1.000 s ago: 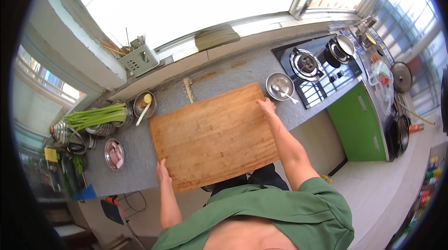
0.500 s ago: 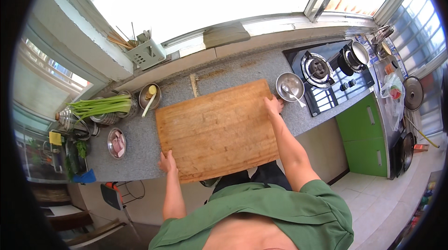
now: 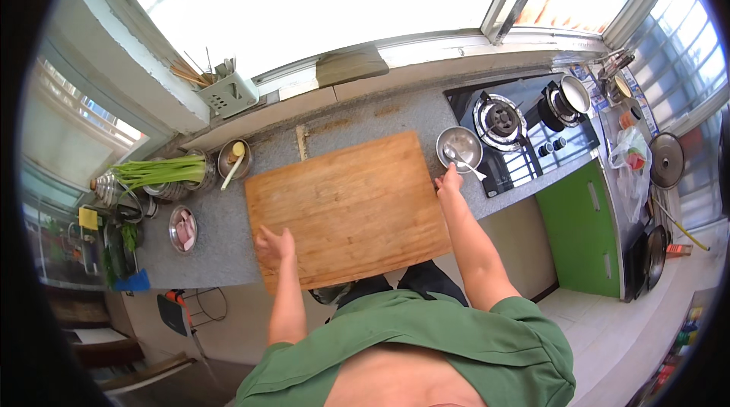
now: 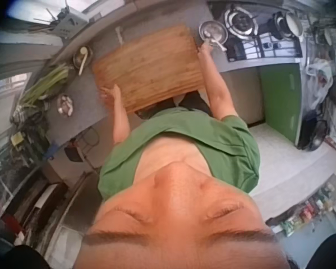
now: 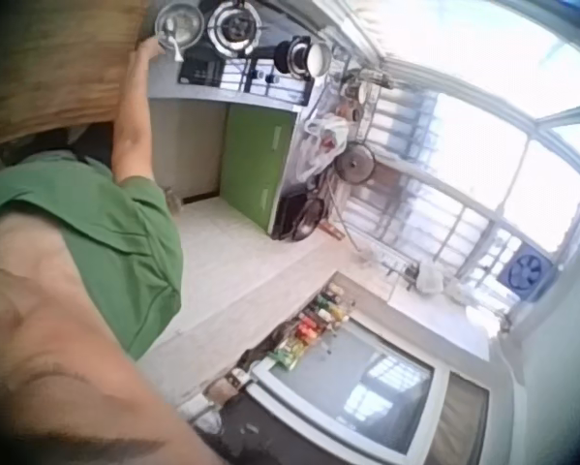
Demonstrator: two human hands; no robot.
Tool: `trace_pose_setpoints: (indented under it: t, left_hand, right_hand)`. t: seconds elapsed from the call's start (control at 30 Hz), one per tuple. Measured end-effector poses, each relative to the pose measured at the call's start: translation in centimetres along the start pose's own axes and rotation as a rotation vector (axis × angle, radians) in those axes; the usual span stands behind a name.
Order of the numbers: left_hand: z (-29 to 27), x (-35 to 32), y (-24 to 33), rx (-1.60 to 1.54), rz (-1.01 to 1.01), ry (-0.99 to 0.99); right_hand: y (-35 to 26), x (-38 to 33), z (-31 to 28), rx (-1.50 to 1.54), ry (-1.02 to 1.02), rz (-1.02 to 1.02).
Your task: The person carries a wooden cutting board to the kitchen counter and places it down. They retrieve a white bowl from a cabinet and place it on the counter. The person then uses a knife to chop green onions on the cutting board, cutting them into small pieces.
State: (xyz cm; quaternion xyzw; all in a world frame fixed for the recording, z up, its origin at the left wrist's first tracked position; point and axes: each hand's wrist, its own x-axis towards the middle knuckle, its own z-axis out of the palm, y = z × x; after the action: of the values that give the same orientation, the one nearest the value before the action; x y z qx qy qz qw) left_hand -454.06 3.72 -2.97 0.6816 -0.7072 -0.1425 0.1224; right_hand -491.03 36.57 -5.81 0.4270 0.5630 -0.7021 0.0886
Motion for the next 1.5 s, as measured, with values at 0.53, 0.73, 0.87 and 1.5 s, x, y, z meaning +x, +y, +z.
trace_pose_setpoints:
  t: [0.53,0.73,0.87,1.5]
  left_hand:
    - [-2.5,-17.7,17.4,-0.882,0.050,-0.881]
    - [-4.3,-13.3,10.6,-1.215,-0.302,-0.756]
    - [-7.7,-9.1,3.6,-1.280,-0.419,-0.536]
    - [-7.3,10.4,-17.9,-1.458,-0.710,-0.094]
  right_hand:
    - [-0.8,-6.8,-1.2,-0.362,-0.760,-0.274]
    - [8.0,-18.0,2.4,-0.608,-1.146,-0.139]
    - [13.2,-25.1,4.9,-0.777,-1.370,-0.067]
    - [23.3,-30.4,8.7,-1.048,-1.418,-0.056]
